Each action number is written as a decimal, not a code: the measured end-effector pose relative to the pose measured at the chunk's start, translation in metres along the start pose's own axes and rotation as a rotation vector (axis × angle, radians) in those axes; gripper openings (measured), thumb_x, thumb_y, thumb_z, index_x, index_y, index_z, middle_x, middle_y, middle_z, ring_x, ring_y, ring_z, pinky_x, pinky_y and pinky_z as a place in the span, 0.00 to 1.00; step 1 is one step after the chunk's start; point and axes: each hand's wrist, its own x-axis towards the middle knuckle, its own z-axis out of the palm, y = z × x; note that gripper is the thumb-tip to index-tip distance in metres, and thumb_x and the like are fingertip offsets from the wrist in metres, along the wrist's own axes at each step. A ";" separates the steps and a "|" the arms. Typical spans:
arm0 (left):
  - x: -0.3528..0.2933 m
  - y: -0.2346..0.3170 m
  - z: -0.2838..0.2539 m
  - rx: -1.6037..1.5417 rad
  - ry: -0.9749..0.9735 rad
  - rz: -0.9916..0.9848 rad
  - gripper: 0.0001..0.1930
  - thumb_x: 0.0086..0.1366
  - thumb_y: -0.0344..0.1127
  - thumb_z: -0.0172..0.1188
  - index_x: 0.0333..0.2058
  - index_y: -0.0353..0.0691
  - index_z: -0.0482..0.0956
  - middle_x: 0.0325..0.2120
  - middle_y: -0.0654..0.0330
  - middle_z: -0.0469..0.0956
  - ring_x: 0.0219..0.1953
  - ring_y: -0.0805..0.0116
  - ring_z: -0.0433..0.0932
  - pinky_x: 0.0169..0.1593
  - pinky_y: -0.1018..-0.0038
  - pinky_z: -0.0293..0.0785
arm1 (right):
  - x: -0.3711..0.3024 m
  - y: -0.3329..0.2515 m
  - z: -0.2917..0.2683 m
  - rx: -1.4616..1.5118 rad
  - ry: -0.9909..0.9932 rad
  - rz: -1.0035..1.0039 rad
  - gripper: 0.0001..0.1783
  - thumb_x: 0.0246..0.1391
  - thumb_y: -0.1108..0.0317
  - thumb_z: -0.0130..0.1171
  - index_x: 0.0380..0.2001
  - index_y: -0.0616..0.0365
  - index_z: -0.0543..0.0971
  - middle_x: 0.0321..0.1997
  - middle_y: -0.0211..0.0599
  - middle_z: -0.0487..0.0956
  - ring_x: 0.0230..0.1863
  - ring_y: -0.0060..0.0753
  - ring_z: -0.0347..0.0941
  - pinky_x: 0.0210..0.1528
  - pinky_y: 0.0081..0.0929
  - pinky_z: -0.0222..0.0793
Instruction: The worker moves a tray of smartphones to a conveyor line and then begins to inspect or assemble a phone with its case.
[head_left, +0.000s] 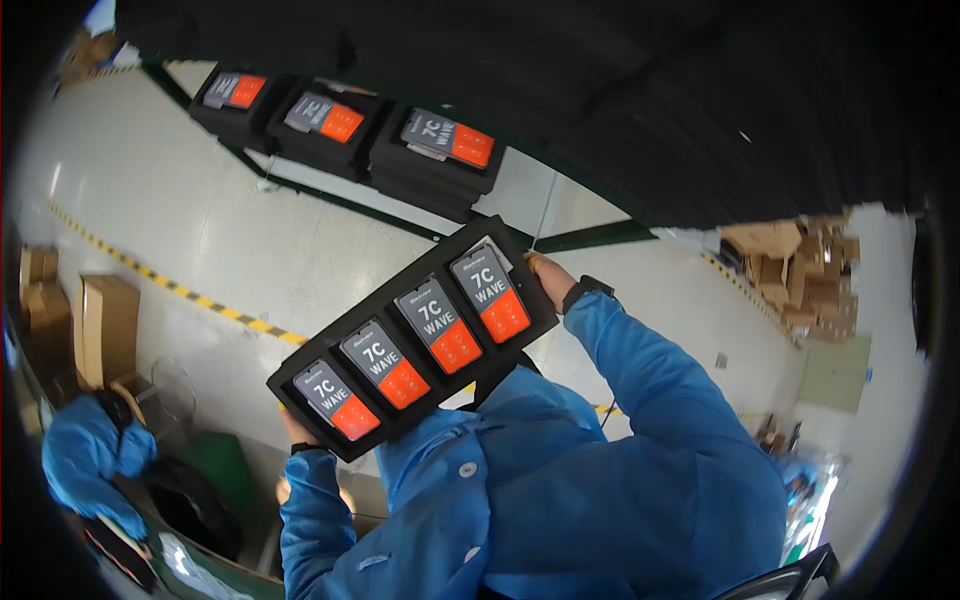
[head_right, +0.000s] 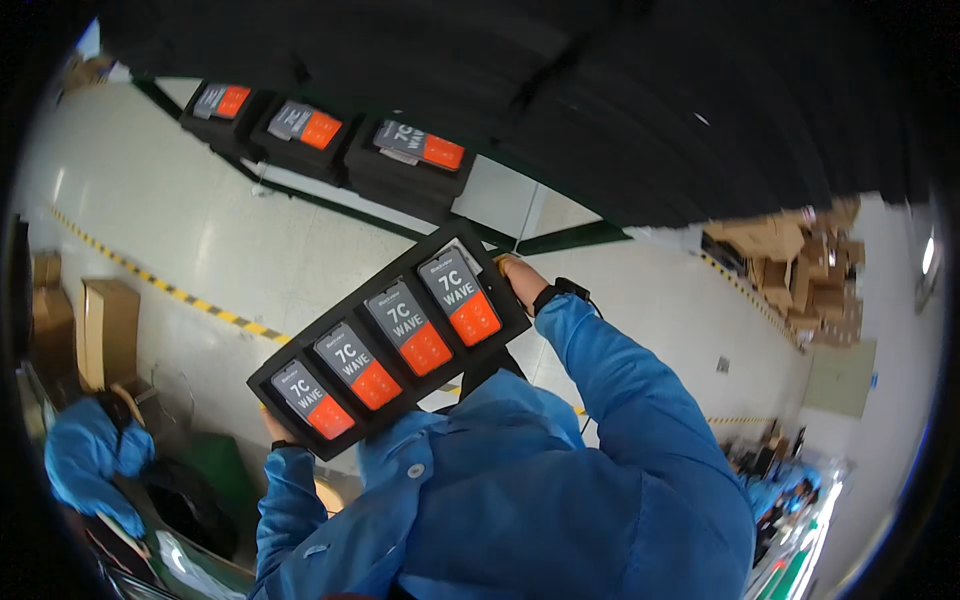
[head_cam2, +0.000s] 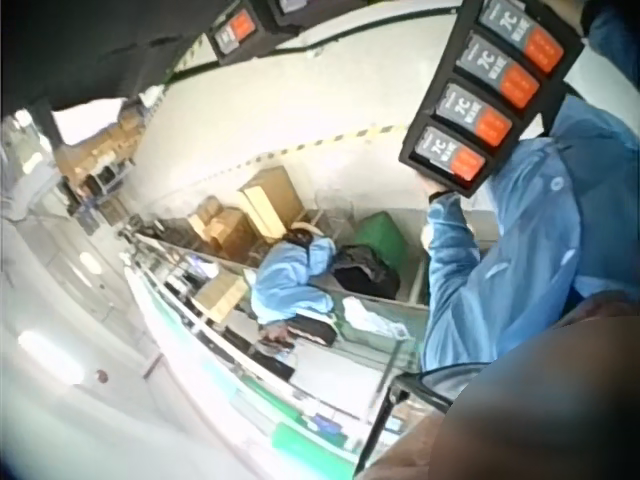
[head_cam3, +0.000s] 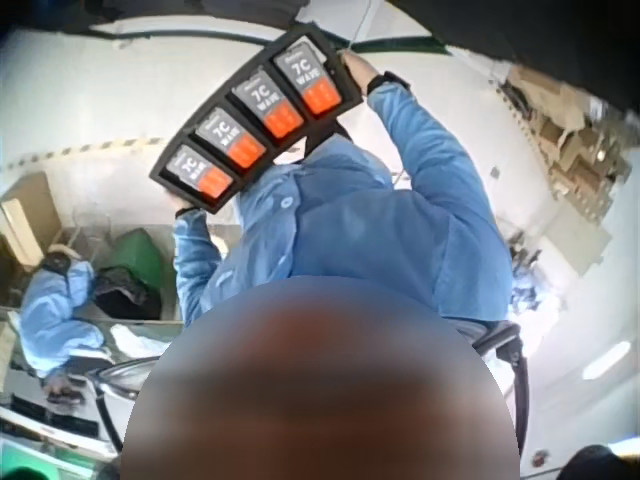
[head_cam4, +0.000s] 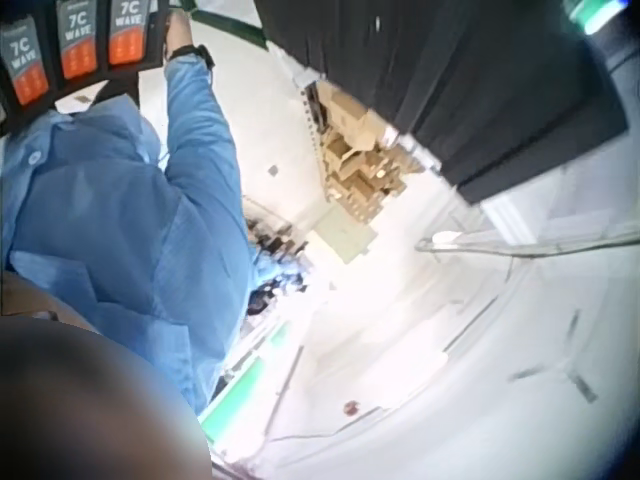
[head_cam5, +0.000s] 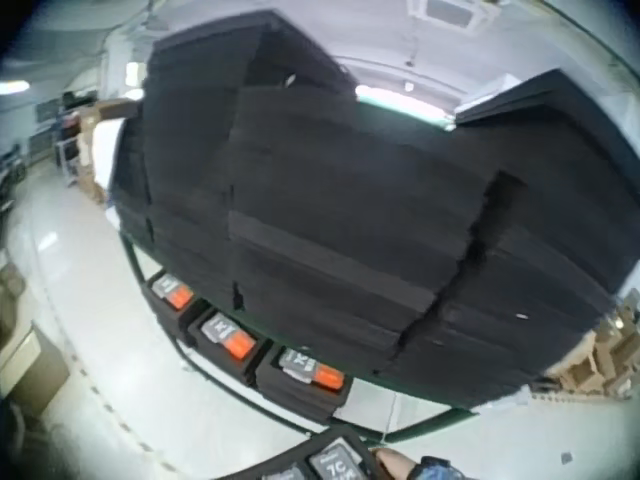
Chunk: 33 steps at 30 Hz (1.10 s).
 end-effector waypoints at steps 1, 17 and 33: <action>0.001 -0.003 -0.005 -0.047 -0.006 -0.036 0.27 0.73 0.56 0.45 0.55 0.40 0.77 0.52 0.54 0.80 0.51 0.55 0.80 0.55 0.60 0.79 | 0.005 -0.007 0.009 -0.029 0.048 0.005 0.19 0.65 0.63 0.39 0.46 0.58 0.77 0.41 0.38 0.80 0.39 0.27 0.78 0.46 0.25 0.76; 0.029 -0.001 -0.121 -0.094 0.183 -0.125 0.35 0.72 0.64 0.37 0.59 0.41 0.74 0.55 0.54 0.78 0.53 0.55 0.79 0.57 0.61 0.77 | 0.043 0.035 0.097 -0.086 0.102 0.181 0.17 0.65 0.62 0.42 0.41 0.59 0.79 0.37 0.36 0.80 0.35 0.29 0.78 0.41 0.29 0.76; 0.015 -0.075 -0.152 -0.182 0.176 -0.141 0.32 0.73 0.60 0.37 0.58 0.39 0.74 0.52 0.54 0.80 0.51 0.56 0.81 0.53 0.62 0.80 | 0.014 0.047 0.106 -0.149 0.168 0.310 0.21 0.64 0.61 0.41 0.42 0.60 0.81 0.36 0.45 0.84 0.32 0.38 0.82 0.39 0.36 0.80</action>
